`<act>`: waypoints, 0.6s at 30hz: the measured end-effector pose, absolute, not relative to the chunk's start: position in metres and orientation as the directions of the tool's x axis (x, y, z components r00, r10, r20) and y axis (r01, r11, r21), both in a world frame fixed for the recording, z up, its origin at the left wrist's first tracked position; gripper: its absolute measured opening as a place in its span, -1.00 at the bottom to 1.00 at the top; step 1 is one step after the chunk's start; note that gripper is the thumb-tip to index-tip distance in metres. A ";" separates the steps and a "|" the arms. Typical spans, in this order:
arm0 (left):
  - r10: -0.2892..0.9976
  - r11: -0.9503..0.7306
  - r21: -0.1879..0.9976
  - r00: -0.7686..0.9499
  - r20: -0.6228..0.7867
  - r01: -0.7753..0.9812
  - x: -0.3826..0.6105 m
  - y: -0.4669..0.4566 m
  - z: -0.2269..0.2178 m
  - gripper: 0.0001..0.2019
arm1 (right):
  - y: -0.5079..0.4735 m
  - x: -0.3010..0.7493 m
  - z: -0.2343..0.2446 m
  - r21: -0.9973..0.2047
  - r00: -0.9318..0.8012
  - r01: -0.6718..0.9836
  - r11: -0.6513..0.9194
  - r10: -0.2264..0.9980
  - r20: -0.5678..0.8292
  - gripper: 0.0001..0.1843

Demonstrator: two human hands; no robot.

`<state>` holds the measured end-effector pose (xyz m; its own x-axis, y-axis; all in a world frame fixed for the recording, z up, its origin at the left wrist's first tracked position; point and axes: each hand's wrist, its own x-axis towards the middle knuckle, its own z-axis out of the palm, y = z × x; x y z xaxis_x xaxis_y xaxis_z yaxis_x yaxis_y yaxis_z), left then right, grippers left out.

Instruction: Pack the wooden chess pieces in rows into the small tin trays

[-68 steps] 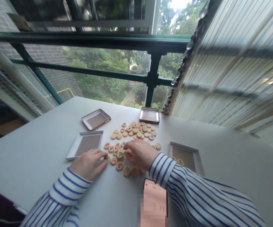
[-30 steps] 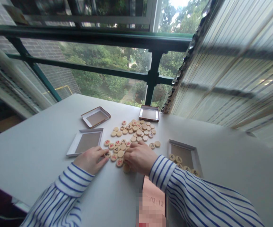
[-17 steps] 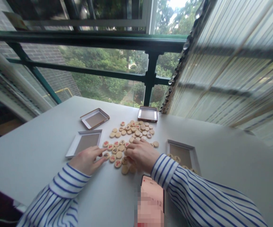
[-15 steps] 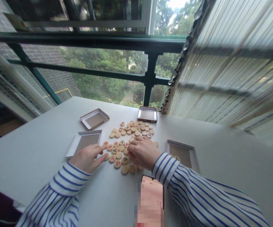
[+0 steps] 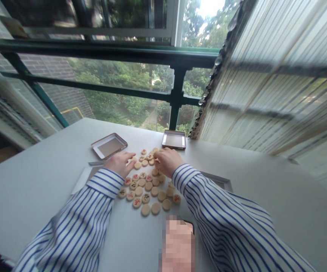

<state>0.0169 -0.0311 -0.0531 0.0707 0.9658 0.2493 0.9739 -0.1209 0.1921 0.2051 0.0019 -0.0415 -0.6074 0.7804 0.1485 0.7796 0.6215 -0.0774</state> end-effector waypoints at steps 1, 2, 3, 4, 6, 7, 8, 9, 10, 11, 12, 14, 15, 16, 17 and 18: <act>0.964 -0.109 0.199 0.054 0.260 0.974 0.015 -0.030 -0.055 -0.70 | 0.005 0.200 -0.041 -0.063 -0.620 0.773 0.631 0.773 0.135 -0.79; 0.962 -0.097 0.205 0.039 0.270 0.974 0.012 -0.030 -0.057 -0.70 | 0.008 0.196 -0.041 -0.048 -0.630 0.768 0.638 0.767 0.121 -0.78; 0.960 -0.089 0.211 0.028 0.277 0.973 0.010 -0.030 -0.058 -0.70 | 0.011 0.191 -0.042 -0.034 -0.636 0.766 0.642 0.764 0.106 -0.78; 0.960 -0.086 0.214 0.023 0.281 0.973 0.009 -0.030 -0.059 -0.70 | 0.014 0.187 -0.042 -0.019 -0.642 0.763 0.646 0.762 0.091 -0.77; 0.959 -0.086 0.213 0.023 0.282 0.973 0.007 -0.030 -0.061 -0.70 | 0.018 0.181 -0.043 0.013 -0.648 0.761 0.648 0.759 0.064 -0.77; 0.959 -0.087 0.212 0.024 0.281 0.973 0.006 -0.031 -0.062 -0.70 | 0.019 0.179 -0.044 0.029 -0.650 0.760 0.649 0.758 0.055 -0.78; 0.959 -0.087 0.213 0.024 0.281 0.973 0.005 -0.030 -0.063 -0.70 | 0.020 0.177 -0.045 0.043 -0.651 0.759 0.650 0.757 0.050 -0.79; 0.959 -0.085 0.215 0.022 0.282 0.973 0.004 -0.030 -0.064 -0.70 | 0.020 0.176 -0.045 0.055 -0.652 0.758 0.650 0.756 0.048 -0.80; 0.958 -0.083 0.219 0.017 0.285 0.972 0.003 -0.030 -0.064 -0.70 | 0.021 0.175 -0.046 0.064 -0.653 0.757 0.650 0.755 0.049 -0.80; 0.958 -0.078 0.223 0.011 0.288 0.972 0.001 -0.030 -0.065 -0.70 | 0.021 0.174 -0.046 0.070 -0.654 0.756 0.650 0.755 0.050 -0.79; 0.957 -0.073 0.226 0.005 0.290 0.971 0.000 -0.030 -0.065 -0.70 | 0.022 0.174 -0.046 0.075 -0.655 0.756 0.651 0.754 0.050 -0.79; 0.956 -0.064 0.228 -0.006 0.292 0.972 -0.003 -0.031 -0.066 -0.70 | 0.023 0.173 -0.046 0.083 -0.652 0.757 0.648 0.757 0.035 -0.78; 0.956 -0.059 0.229 -0.011 0.292 0.972 -0.004 -0.031 -0.066 -0.70 | 0.024 0.172 -0.045 0.084 -0.652 0.757 0.648 0.758 0.025 -0.78; 0.957 -0.057 0.230 -0.013 0.291 0.971 -0.004 -0.032 -0.066 -0.70 | 0.025 0.172 -0.045 0.083 -0.651 0.757 0.648 0.759 0.016 -0.79; 0.957 -0.058 0.232 -0.012 0.290 0.971 -0.005 -0.032 -0.065 -0.70 | 0.026 0.172 -0.045 0.077 -0.650 0.758 0.648 0.760 0.009 -0.80; 0.957 -0.060 0.234 -0.010 0.288 0.970 -0.005 -0.033 -0.065 -0.70 | 0.027 0.172 -0.045 0.069 -0.647 0.761 0.646 0.762 0.002 -0.80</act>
